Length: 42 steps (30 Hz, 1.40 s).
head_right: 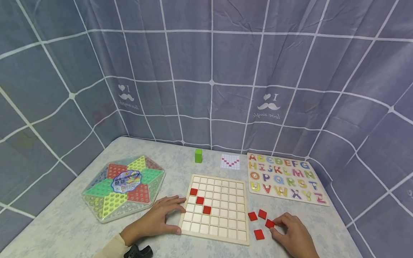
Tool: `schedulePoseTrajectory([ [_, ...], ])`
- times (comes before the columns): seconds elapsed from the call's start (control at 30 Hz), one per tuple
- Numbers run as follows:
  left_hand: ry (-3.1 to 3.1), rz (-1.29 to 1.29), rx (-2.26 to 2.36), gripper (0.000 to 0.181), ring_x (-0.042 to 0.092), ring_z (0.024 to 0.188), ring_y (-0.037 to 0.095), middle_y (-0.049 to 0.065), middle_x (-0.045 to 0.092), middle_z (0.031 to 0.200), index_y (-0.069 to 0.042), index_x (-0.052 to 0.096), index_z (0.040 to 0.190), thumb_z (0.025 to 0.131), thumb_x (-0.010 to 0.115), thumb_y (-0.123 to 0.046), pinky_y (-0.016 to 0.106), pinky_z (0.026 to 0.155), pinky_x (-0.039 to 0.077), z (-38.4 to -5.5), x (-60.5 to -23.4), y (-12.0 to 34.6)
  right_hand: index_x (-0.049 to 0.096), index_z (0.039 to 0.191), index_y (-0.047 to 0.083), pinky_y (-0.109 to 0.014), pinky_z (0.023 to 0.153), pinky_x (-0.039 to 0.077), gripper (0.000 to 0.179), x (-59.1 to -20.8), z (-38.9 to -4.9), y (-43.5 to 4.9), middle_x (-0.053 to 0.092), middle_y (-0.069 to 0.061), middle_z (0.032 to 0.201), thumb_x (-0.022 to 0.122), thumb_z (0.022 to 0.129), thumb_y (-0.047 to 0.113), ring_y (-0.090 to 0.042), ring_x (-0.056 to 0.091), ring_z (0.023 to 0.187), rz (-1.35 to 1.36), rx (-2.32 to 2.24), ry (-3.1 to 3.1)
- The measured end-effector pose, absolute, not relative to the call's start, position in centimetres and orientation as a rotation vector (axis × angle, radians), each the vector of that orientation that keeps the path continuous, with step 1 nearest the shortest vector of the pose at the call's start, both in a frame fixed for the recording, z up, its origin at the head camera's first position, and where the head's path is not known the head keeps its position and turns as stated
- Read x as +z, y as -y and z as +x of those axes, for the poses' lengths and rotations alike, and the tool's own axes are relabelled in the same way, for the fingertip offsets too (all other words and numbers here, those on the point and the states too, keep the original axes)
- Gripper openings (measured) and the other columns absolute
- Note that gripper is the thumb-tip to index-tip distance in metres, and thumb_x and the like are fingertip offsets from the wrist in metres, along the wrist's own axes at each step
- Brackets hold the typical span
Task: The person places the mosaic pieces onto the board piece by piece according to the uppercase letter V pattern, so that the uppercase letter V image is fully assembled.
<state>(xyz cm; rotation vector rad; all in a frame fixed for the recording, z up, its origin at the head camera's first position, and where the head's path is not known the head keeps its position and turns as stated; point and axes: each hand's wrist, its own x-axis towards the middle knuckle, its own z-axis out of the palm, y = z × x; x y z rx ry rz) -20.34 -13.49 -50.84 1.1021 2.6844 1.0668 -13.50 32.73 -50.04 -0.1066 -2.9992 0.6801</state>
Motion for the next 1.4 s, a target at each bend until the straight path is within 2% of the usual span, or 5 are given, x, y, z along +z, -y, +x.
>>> schedulePoseTrajectory([
  [0.6,-2.694,1.082,1.046,0.051,0.036,0.144,0.035,0.002,0.05,0.151,-0.028,0.067,0.118,0.078,0.08,-0.058,0.067,0.111,0.02,-20.1,-50.7,13.7,0.077,0.093,0.009,-0.04,0.074,0.051,0.024,-50.0,-13.9,-32.0,0.06,0.004,0.084,0.087,0.075,0.021,-0.017,0.053,0.079,-0.103,0.659,2.949],
  [0.83,-2.719,1.114,1.02,0.052,0.037,0.143,0.035,0.002,0.05,0.151,-0.028,0.067,0.118,0.078,0.08,-0.059,0.067,0.111,0.021,-20.4,-50.7,13.8,0.076,0.088,0.014,-0.032,0.068,0.05,0.019,-49.0,-14.2,-30.3,0.059,0.009,0.081,0.089,0.074,0.015,-0.01,0.054,0.075,0.062,0.663,2.764],
  [1.17,-2.69,1.124,1.046,0.053,0.035,0.144,0.035,0.002,0.049,0.152,-0.027,0.067,0.12,0.079,0.08,-0.058,0.067,0.112,0.02,-20.3,-50.7,13.6,0.076,0.089,0.02,-0.024,0.062,0.047,0.02,-47.8,-15.7,-23.0,0.058,0.016,0.085,0.087,0.076,0.008,-0.007,0.055,0.074,0.443,0.958,2.711],
  [1.3,-2.689,1.13,1.045,0.052,0.035,0.144,0.035,0.003,0.049,0.152,-0.027,0.067,0.12,0.08,0.079,-0.058,0.068,0.112,0.02,-20.3,-50.7,13.5,0.076,0.091,0.022,-0.025,0.066,0.049,0.018,-48.3,-15.9,-20.8,0.059,0.018,0.087,0.086,0.079,0.013,-0.005,0.057,0.08,0.599,0.997,2.713],
  [1.4,-2.689,1.128,1.047,0.052,0.036,0.144,0.035,0.003,0.05,0.152,-0.027,0.067,0.119,0.08,0.079,-0.058,0.068,0.111,0.02,-20.2,-50.8,13.5,0.076,0.09,0.023,-0.023,0.063,0.047,0.015,-48.8,-15.8,-19.7,0.057,0.019,0.084,0.086,0.08,0.019,-0.003,0.052,0.076,0.658,0.982,2.743],
])
